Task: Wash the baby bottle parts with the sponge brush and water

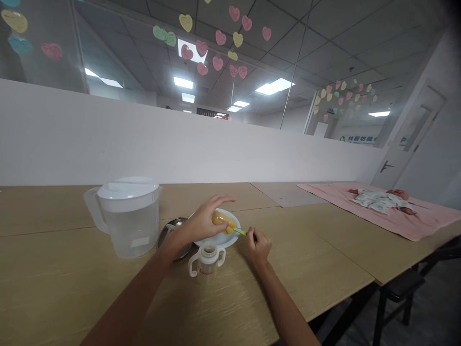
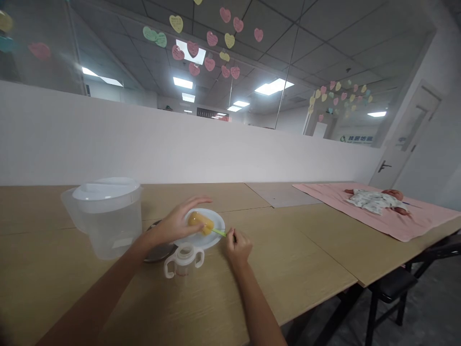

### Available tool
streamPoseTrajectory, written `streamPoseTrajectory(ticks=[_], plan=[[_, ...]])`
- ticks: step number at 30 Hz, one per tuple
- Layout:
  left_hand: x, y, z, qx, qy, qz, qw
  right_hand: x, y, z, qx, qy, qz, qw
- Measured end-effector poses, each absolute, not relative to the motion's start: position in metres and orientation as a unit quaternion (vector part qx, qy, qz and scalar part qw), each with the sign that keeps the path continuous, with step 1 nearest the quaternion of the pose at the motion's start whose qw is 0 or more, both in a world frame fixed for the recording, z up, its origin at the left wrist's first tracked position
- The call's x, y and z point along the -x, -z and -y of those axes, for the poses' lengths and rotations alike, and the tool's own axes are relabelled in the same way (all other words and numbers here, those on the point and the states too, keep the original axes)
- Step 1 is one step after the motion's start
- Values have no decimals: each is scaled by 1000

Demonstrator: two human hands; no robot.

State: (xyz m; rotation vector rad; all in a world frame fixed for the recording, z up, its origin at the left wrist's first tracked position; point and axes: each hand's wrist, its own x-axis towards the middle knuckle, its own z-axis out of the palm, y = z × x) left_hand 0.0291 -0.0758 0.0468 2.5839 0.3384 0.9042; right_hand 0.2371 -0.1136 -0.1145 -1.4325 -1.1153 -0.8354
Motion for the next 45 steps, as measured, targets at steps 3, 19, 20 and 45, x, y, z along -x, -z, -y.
streamPoseTrajectory(ticks=[3,19,20,45], plan=[[-23,-52,73,-915,-307,-186,186,-238,115,113,605,350,460,548],[-18,-51,66,-928,-220,-172,246,-239,118,114,620,315,439,569],[-18,-51,66,-929,-218,-168,247,-239,118,114,620,314,441,569],[-19,-55,79,-914,-206,-246,250,-239,116,115,599,307,453,585]])
